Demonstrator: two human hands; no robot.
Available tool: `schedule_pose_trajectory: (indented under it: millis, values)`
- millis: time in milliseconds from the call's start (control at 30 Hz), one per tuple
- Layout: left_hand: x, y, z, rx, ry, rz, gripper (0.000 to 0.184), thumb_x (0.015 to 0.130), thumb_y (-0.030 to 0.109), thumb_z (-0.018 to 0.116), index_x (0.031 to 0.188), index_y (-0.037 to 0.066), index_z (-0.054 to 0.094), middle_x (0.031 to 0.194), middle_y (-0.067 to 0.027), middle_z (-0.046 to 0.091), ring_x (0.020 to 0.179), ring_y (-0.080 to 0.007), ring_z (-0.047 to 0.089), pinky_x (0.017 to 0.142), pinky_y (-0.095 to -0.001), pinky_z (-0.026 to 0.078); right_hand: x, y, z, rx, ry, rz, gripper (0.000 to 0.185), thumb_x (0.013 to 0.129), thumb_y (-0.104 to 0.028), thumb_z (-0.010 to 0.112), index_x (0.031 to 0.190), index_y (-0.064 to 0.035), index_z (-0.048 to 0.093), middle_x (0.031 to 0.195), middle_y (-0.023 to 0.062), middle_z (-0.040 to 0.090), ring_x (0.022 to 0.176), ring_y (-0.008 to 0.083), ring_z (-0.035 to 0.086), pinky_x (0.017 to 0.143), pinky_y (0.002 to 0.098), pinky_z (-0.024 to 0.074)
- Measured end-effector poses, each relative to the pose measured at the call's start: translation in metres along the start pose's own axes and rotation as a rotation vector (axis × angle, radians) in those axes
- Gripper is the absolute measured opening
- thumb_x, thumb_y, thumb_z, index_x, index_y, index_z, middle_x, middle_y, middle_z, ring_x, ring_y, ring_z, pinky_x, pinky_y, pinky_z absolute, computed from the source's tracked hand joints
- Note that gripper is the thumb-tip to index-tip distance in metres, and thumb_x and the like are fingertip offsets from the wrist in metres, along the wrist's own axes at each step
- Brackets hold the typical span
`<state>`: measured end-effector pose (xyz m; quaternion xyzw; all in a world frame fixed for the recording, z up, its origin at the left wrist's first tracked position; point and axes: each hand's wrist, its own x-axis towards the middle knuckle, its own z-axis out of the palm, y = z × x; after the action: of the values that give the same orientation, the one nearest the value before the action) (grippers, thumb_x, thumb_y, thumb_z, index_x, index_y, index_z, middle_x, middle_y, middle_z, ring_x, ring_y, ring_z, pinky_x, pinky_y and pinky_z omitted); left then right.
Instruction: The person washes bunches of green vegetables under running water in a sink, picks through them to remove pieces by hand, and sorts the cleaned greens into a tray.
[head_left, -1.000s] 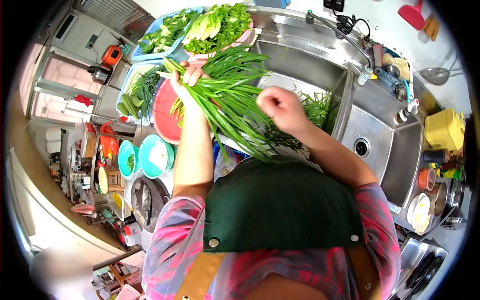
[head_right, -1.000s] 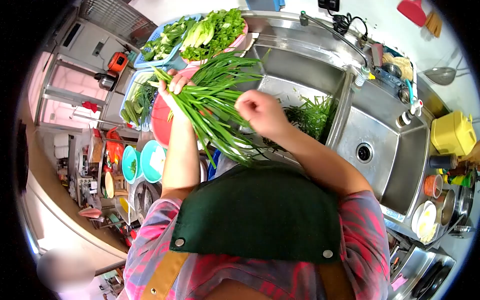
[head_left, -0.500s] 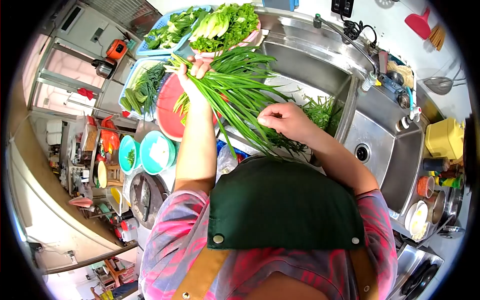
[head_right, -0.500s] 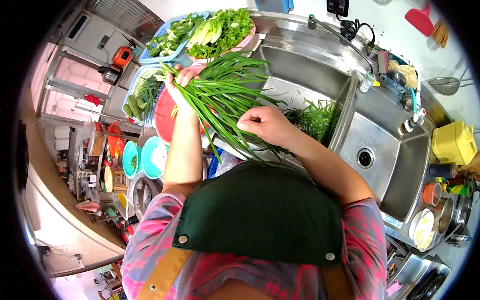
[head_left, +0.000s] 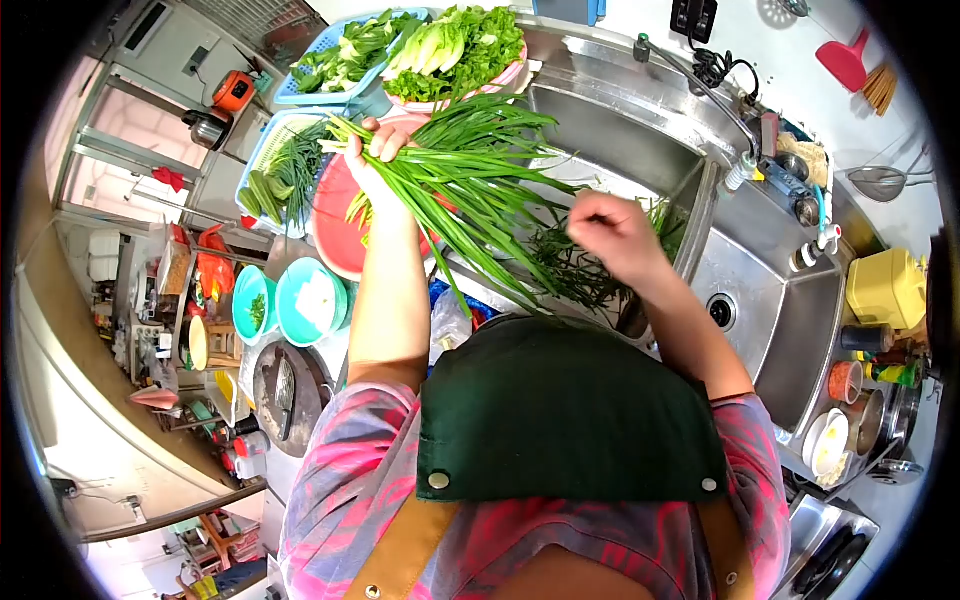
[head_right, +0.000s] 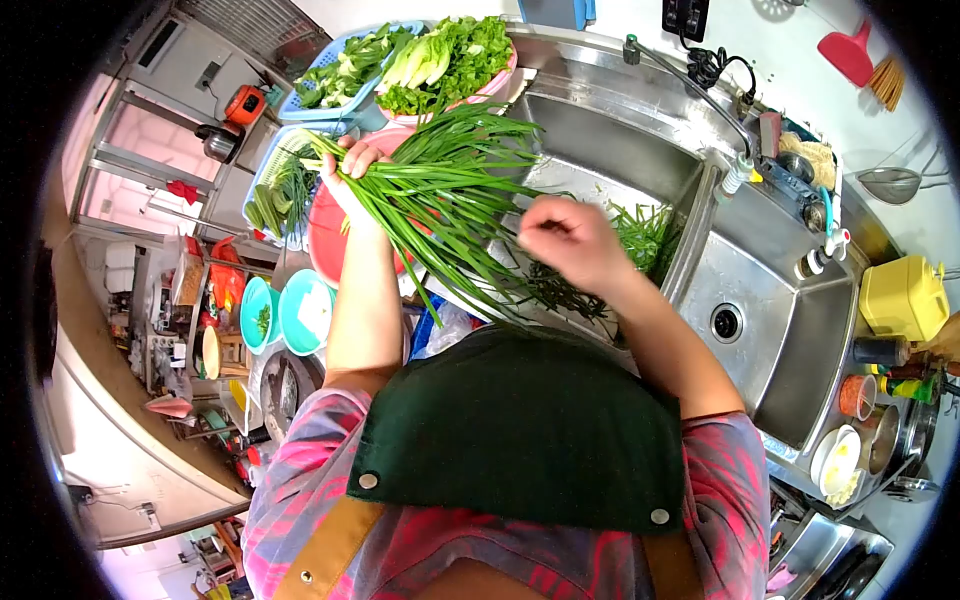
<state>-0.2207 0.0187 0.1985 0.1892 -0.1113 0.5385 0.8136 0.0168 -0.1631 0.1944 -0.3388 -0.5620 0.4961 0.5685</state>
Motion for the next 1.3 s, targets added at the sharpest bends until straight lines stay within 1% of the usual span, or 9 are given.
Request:
schedule_pose_trajectory:
  millis: [100,233,400,500,833,1000,1067,1167,1300]
  values:
    - [0.002,0.007,-0.002,0.024,-0.105,-0.066,0.02,0.074,0.023,0.057,0.083,0.009,0.047,0.063,0.0033,0.043,0.059,-0.0086,0.042,0.058,-0.0253,0.039,-0.005,0.019,-0.051,0.555,-0.126,0.06,0.007,0.074,-0.005,0.055,0.078,-0.0006,0.058,0.083,0.0051,0.054,0.073,0.0117,0.049,0.064,0.0224,0.0392]
    - [0.006,-0.001,0.0,0.129,-0.028,-0.109,0.021,0.065,0.02,0.06,0.076,0.01,0.046,0.075,-0.0007,0.045,0.071,-0.0152,0.043,0.063,-0.0276,0.04,-0.025,0.047,-0.056,-1.544,0.154,0.198,0.023,0.071,-0.019,0.062,0.094,-0.0194,0.064,0.116,0.0133,0.049,0.104,0.0282,0.047,0.086,0.037,0.0366]
    - [0.008,-0.04,0.004,0.276,-0.078,-0.279,0.021,0.064,0.02,0.061,0.077,0.007,0.051,0.101,-0.0095,0.051,0.093,-0.0247,0.047,0.077,-0.0376,0.041,0.005,0.029,-0.051,-0.992,0.332,-0.253,0.012,0.073,-0.015,0.061,0.084,-0.0091,0.063,0.084,0.0068,0.058,0.076,0.0214,0.054,0.067,0.0328,0.0418]
    - [0.008,-0.068,0.006,0.316,-0.056,-0.38,0.019,0.066,0.018,0.06,0.077,0.006,0.05,0.105,-0.0119,0.05,0.099,-0.0269,0.048,0.085,-0.0385,0.04,0.027,0.009,-0.021,-0.58,0.273,-0.196,0.01,0.076,-0.013,0.059,0.082,-0.0051,0.062,0.072,0.0067,0.054,0.057,0.015,0.052,0.052,0.0244,0.0412]
    - [0.002,-0.086,0.009,0.381,-0.045,-0.545,0.016,0.07,0.013,0.058,0.08,0.005,0.049,0.083,-0.0104,0.05,0.081,-0.026,0.052,0.077,-0.0396,0.044,0.072,-0.008,0.001,-0.276,0.039,-0.11,0.021,0.073,-0.011,0.063,0.089,0.0028,0.06,0.064,0.0056,0.059,0.054,0.0072,0.052,0.053,0.0218,0.0423]
    - [-0.002,-0.085,0.009,0.541,-0.029,-0.54,0.018,0.068,0.012,0.061,0.077,0.008,0.046,0.063,-0.0046,0.046,0.059,-0.0173,0.046,0.064,-0.0317,0.04,0.081,-0.025,-0.021,-1.079,0.287,-0.333,0.01,0.079,-0.018,0.051,0.081,-0.0096,0.055,0.078,0.0094,0.058,0.073,0.0271,0.056,0.063,0.0374,0.0453]
    - [-0.001,-0.086,0.018,0.706,-0.062,-0.572,0.018,0.067,0.012,0.061,0.073,0.008,0.044,0.061,-0.0045,0.045,0.057,-0.0167,0.045,0.061,-0.0302,0.039,0.079,-0.044,-0.048,-0.978,0.359,-0.461,0.012,0.079,-0.018,0.053,0.084,-0.0084,0.057,0.08,0.0098,0.059,0.072,0.0259,0.057,0.064,0.033,0.0454]
    - [0.0,-0.079,0.014,0.774,-0.009,-0.518,0.018,0.067,0.01,0.06,0.072,0.008,0.044,0.06,-0.0048,0.045,0.056,-0.0168,0.046,0.061,-0.0296,0.039,0.07,-0.06,-0.09,-0.948,0.564,-0.367,0.014,0.078,-0.018,0.056,0.085,-0.0075,0.06,0.072,0.0073,0.061,0.064,0.0227,0.057,0.059,0.0307,0.0451]
    - [0.007,-0.064,0.013,0.526,0.079,-0.291,0.01,0.071,0.012,0.057,0.077,0.01,0.048,0.071,-0.0038,0.048,0.069,-0.0182,0.049,0.08,-0.04,0.04,0.037,-0.018,-0.124,-1.257,0.491,-0.057,0.028,0.08,-0.023,0.053,0.106,-0.0134,0.055,0.103,0.0142,0.055,0.09,0.0269,0.054,0.077,0.0329,0.0432]
